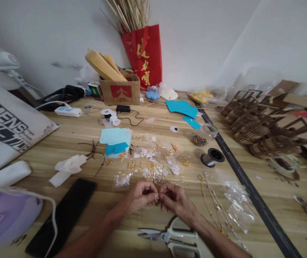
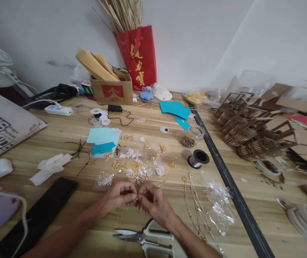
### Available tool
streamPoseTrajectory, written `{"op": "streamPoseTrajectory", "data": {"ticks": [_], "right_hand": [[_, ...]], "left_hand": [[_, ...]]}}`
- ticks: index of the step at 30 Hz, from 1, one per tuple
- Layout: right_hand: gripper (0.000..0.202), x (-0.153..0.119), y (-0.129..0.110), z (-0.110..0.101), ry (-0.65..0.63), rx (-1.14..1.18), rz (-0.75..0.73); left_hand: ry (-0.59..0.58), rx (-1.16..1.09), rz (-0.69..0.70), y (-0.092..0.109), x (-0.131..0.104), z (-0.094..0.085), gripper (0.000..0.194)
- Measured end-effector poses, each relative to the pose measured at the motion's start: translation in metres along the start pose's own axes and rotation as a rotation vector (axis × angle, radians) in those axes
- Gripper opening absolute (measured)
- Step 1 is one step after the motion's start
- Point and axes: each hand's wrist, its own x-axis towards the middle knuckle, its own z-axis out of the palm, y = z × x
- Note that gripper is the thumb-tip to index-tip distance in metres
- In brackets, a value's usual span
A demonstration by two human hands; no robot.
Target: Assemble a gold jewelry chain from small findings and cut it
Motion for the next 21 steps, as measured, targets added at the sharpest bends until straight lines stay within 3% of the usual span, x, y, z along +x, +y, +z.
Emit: {"op": "streamPoseTrajectory", "data": {"ticks": [12,21], "right_hand": [[0.039,-0.0012,-0.0096,-0.0035,-0.063,0.031,-0.016],[0.043,0.002,-0.0054,-0.0055,-0.132,0.092,0.0]], "left_hand": [[-0.023,0.037,-0.005,0.0033,-0.002,0.0008,0.022],[0.022,0.16,0.046,0.0063,-0.0032,0.0073,0.02]]}}
